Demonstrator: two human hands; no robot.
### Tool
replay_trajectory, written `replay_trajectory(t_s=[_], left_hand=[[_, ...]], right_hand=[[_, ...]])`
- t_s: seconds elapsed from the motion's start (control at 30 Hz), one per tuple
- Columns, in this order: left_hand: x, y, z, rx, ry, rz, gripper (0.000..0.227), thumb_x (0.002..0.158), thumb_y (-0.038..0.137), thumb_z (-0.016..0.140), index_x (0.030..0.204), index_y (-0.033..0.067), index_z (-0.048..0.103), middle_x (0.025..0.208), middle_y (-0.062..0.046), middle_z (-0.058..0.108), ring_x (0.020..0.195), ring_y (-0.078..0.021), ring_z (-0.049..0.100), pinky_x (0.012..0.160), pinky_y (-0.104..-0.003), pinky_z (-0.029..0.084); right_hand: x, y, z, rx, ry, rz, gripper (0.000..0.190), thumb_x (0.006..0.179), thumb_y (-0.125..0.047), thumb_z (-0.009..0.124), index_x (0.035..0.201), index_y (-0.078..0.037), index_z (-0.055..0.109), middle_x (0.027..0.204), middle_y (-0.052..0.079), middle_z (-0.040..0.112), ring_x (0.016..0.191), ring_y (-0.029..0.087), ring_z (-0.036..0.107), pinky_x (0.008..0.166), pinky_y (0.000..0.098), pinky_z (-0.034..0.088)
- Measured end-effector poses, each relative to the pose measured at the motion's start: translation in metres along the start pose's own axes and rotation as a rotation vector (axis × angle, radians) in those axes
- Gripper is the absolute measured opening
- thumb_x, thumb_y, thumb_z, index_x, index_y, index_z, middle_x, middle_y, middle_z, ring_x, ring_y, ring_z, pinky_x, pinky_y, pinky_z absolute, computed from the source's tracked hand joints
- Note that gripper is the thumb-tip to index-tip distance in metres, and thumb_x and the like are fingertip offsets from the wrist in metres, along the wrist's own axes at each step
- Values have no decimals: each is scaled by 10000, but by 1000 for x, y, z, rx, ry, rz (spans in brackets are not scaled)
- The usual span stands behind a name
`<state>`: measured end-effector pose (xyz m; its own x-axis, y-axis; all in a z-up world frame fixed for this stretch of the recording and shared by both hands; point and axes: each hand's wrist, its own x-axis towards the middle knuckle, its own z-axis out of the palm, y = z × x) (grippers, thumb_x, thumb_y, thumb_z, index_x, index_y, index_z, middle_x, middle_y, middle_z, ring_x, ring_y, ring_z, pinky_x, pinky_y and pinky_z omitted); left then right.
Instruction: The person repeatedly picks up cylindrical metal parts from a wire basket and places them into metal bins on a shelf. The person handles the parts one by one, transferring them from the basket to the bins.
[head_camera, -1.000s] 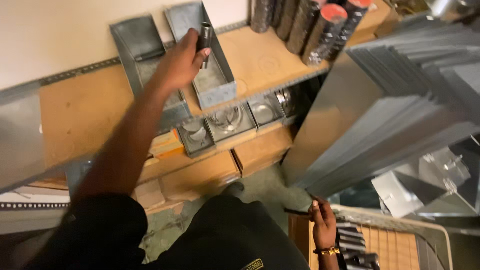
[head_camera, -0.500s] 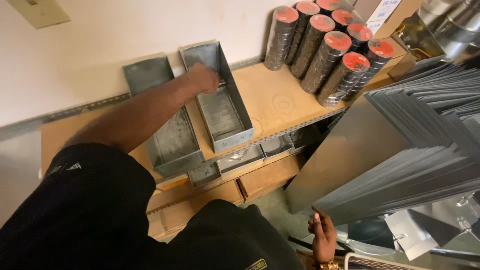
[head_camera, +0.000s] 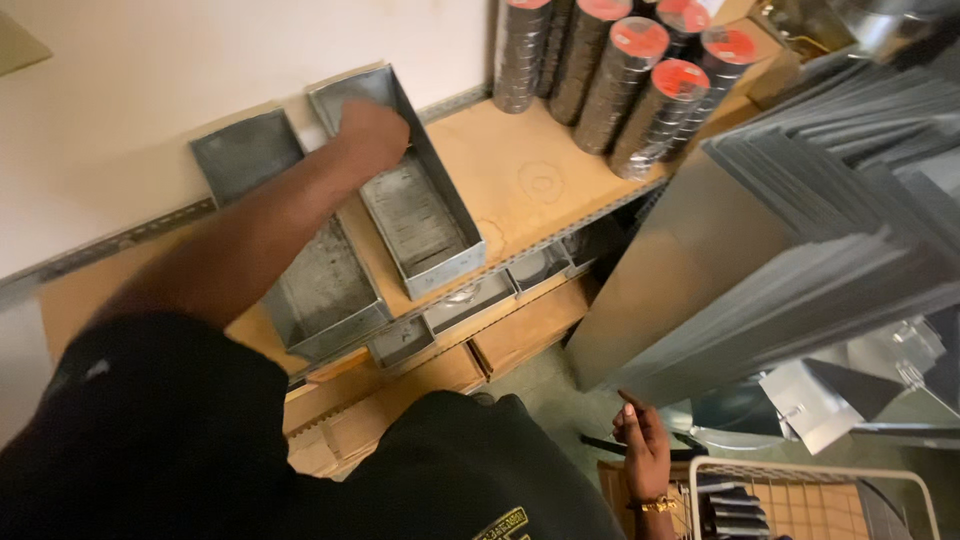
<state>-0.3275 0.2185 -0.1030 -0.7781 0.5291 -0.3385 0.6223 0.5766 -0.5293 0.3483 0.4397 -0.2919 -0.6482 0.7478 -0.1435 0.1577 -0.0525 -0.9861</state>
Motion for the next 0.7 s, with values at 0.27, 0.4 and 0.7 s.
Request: replay_trajectory(t_s=[0.27, 0.4, 0.7], left_hand=[[-250, 62, -138, -277, 662, 298, 78, 1107, 194, 632, 1111, 147, 694, 944, -120, 805, 752, -456, 815, 608, -593, 607], [-309, 148, -155, -218, 683, 476, 194, 1169, 366, 672, 1121, 190, 739, 868, -18, 804, 734, -274, 820, 560, -489, 616], [-393, 440, -131, -825, 215, 1189, 342, 1179, 411, 682, 963, 155, 610, 893, -24, 757, 781, -294, 747, 673, -480, 536]], right_hand=[[-61, -33, -58, -75, 163, 99, 422, 1172, -312, 663, 1474, -47, 792, 984, 111, 694, 917, 187, 675, 847, 372, 611], [-99, -6, -115, -151, 240, 157, 521, 1150, -372, 654, 1534, -36, 759, 930, 110, 715, 800, 207, 637, 771, 369, 555], [-242, 45, -244, -511, 500, 318, 575, 1076, -540, 671, 1414, -95, 808, 1189, 142, 837, 1018, 277, 793, 903, 461, 598]])
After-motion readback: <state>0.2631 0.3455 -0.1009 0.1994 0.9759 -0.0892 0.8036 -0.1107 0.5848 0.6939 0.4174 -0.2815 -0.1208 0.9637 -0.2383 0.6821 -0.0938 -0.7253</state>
